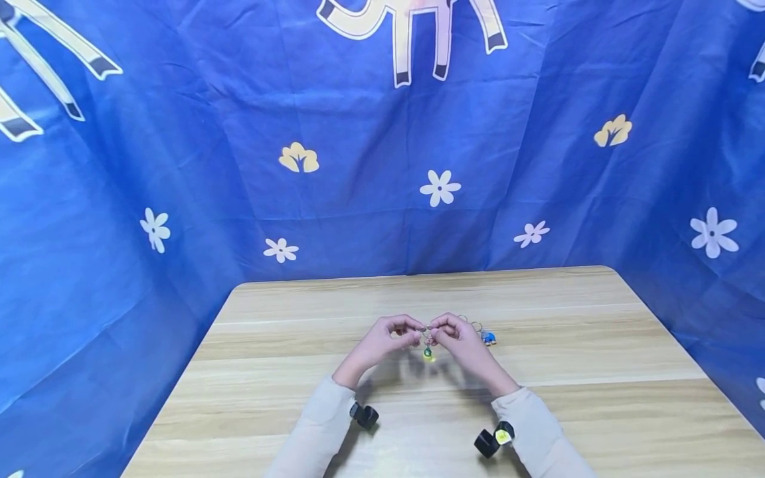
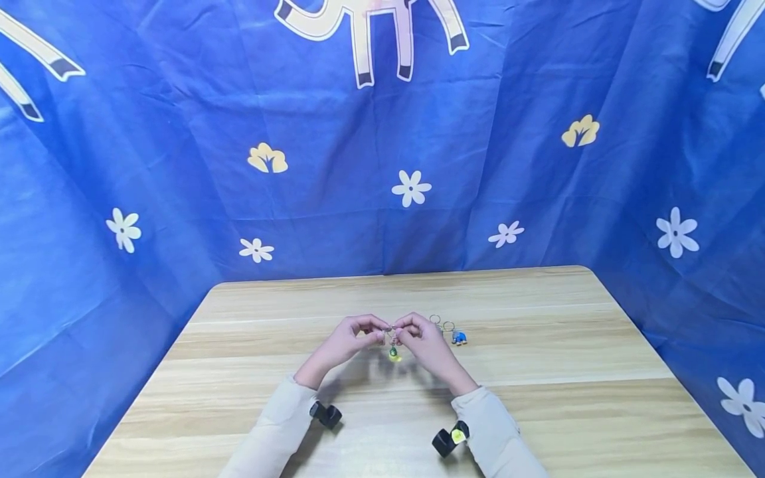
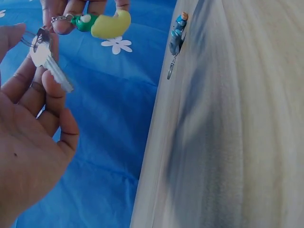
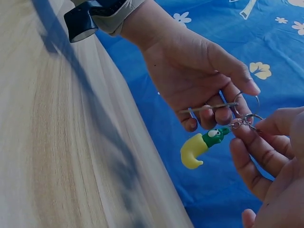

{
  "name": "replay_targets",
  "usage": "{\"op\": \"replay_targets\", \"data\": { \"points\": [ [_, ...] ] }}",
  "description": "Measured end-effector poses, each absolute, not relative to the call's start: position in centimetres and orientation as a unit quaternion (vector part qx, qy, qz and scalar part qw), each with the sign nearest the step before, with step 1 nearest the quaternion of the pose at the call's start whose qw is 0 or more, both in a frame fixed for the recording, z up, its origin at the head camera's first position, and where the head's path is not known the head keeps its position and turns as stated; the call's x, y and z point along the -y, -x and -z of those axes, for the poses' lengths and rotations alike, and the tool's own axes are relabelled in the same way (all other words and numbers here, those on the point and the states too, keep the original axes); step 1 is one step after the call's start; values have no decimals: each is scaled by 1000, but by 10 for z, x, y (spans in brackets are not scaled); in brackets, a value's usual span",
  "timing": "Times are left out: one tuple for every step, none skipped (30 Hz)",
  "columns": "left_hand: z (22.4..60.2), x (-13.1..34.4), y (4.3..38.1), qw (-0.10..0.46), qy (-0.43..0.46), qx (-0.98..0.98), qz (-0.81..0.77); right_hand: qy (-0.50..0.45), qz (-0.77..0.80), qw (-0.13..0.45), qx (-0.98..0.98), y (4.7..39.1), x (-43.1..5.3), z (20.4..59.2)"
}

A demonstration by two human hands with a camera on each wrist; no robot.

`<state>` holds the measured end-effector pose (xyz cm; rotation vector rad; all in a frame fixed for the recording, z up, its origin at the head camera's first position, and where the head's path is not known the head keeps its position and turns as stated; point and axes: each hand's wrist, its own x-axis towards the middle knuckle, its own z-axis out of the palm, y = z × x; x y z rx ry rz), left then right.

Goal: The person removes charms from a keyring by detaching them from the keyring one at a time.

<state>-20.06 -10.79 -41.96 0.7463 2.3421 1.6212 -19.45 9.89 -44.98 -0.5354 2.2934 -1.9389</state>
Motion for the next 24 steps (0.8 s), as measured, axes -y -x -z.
{"op": "replay_targets", "data": {
  "points": [
    [419, 108, 200, 99, -251, -791, -549, 174, 632, 46, -754, 194, -99, 449],
    [418, 107, 200, 97, -252, -792, -547, 173, 629, 45, -756, 194, -98, 449],
    [418, 107, 200, 95, -252, -794, -545, 177, 625, 43, -759, 194, -99, 449],
    [417, 106, 200, 92, -253, -796, -542, 177, 623, 42, -761, 193, -98, 449],
    [417, 106, 200, 90, -254, -796, -542, 178, 622, 42, -761, 193, -98, 448],
    [417, 105, 200, 88, -254, -797, -541, 181, 621, 40, -762, 193, -98, 448],
    [416, 105, 200, 86, -254, -797, -541, 185, 620, 38, -761, 193, -98, 448],
    [416, 105, 200, 84, -254, -798, -541, 189, 619, 36, -761, 193, -98, 448],
    [416, 105, 201, 83, -253, -797, -542, 193, 618, 34, -761, 193, -99, 448],
    [417, 104, 201, 83, -252, -796, -544, 192, 619, 34, -761, 193, -98, 448],
    [417, 105, 202, 86, -249, -794, -548, 194, 618, 33, -762, 193, -99, 448],
    [418, 105, 202, 92, -246, -790, -554, 195, 617, 32, -762, 192, -99, 448],
    [419, 105, 203, 99, -242, -785, -562, 197, 617, 34, -761, 192, -99, 448],
    [420, 105, 203, 107, -239, -779, -570, 199, 616, 35, -761, 192, -99, 448],
    [421, 106, 204, 116, -237, -772, -578, 202, 616, 36, -760, 192, -99, 448],
    [423, 106, 204, 123, -237, -766, -585, 205, 617, 39, -759, 191, -99, 448],
    [424, 106, 204, 131, -237, -759, -593, 208, 618, 41, -757, 191, -99, 448],
    [424, 107, 204, 135, -241, -752, -598, 211, 620, 42, -755, 191, -98, 448],
    [425, 107, 205, 135, -248, -747, -602, 211, 622, 43, -753, 191, -98, 449],
    [426, 107, 205, 134, -255, -744, -603, 211, 623, 44, -752, 191, -98, 449],
    [427, 106, 205, 130, -262, -743, -601, 209, 625, 46, -751, 191, -98, 449],
    [427, 106, 206, 126, -271, -743, -599, 205, 626, 48, -751, 191, -97, 448],
    [427, 106, 206, 122, -278, -743, -596, 201, 628, 50, -750, 190, -98, 448],
    [427, 106, 207, 117, -284, -745, -592, 196, 630, 53, -750, 190, -98, 447]
  ]
}}
